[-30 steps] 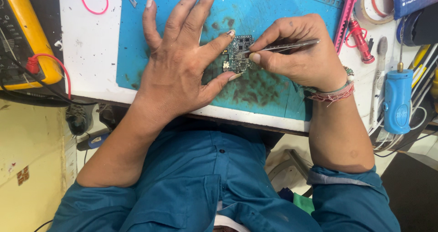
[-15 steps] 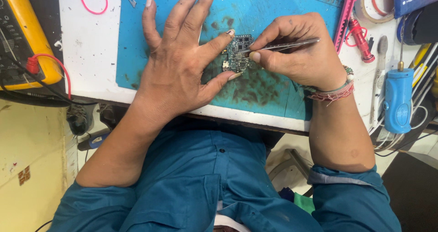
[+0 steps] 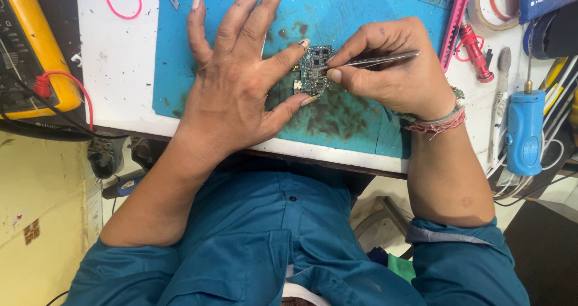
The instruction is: The person uses a green-handled screwdriver to work on a small circuit board, then switches to tweezers to manipulate components. They use a hot air gun to heat the board and apply a liquid from a syringe, continuing to adjust parts with the tweezers.
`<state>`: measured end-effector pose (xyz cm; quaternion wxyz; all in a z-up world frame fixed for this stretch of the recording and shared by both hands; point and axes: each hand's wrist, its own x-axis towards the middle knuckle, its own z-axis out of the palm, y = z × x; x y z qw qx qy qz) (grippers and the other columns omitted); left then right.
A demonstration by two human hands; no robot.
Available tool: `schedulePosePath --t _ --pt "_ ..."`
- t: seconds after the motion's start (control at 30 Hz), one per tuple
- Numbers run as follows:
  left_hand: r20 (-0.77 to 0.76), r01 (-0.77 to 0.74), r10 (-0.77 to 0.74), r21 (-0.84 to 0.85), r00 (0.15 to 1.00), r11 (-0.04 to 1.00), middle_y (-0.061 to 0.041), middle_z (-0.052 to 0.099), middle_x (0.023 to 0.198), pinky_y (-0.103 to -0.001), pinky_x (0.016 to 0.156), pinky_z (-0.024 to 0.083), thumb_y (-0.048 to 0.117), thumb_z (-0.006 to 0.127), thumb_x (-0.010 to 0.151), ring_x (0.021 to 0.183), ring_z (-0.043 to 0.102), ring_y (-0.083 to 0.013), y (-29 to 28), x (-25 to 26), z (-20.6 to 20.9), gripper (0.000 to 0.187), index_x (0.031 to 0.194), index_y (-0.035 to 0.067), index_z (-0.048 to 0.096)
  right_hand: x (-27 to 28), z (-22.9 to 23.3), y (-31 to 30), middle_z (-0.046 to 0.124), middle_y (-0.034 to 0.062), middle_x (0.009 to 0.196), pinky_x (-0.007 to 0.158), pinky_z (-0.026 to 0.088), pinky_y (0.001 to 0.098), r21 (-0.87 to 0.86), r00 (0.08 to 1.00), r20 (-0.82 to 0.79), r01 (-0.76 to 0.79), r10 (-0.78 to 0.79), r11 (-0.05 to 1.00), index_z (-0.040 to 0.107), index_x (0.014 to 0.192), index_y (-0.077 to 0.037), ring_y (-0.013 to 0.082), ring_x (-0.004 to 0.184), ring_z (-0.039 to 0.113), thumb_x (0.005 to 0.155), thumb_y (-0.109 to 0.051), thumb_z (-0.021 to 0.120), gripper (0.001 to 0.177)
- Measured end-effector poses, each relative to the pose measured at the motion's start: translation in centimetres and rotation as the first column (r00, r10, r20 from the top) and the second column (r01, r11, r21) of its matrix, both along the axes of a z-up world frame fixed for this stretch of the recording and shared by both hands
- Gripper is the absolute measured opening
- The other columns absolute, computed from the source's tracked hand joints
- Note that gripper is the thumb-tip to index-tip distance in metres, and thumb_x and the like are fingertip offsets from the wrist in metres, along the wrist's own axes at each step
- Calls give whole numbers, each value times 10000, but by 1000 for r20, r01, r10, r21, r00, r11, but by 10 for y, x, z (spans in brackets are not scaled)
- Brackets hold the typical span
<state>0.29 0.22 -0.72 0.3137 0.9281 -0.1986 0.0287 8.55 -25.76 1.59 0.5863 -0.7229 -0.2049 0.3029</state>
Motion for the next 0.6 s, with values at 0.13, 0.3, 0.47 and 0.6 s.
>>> schedulePosePath --t 0.13,0.3,0.47,0.6 --pt "4 -2 2 -3 1000 1000 -244 285 1690 -688 1208 -55 524 742 982 1562 172 -366 0 0 1 554 1396 158 715 0 0 2 744 67 909 752 555 208 17 1000 -13 10 -10 1000 745 1017 30 72 832 691 942 -6 784 92" --pt "-2 -5 5 -8 1000 1000 -245 292 1685 -687 1207 -52 522 743 976 1559 182 -370 -1 0 3 549 1387 159 715 -1 1 1 750 68 914 761 561 210 16 1000 -25 13 -12 1000 750 1020 30 76 839 701 937 -4 778 94" --pt "-9 -11 11 -14 1000 1000 -243 300 1674 -688 1202 -40 549 767 997 1552 198 -371 0 0 3 548 1378 158 716 -1 -5 -2 737 64 908 731 538 207 21 1000 6 7 -7 1000 741 1005 32 71 817 674 947 12 770 68" --pt "37 -11 10 35 999 999 -240 307 1678 -674 1213 -32 588 743 1002 1555 212 -367 -1 0 1 585 1392 154 700 2 -5 -6 670 40 771 614 477 215 -8 977 100 190 -188 982 651 859 8 71 661 606 1016 -50 730 186"
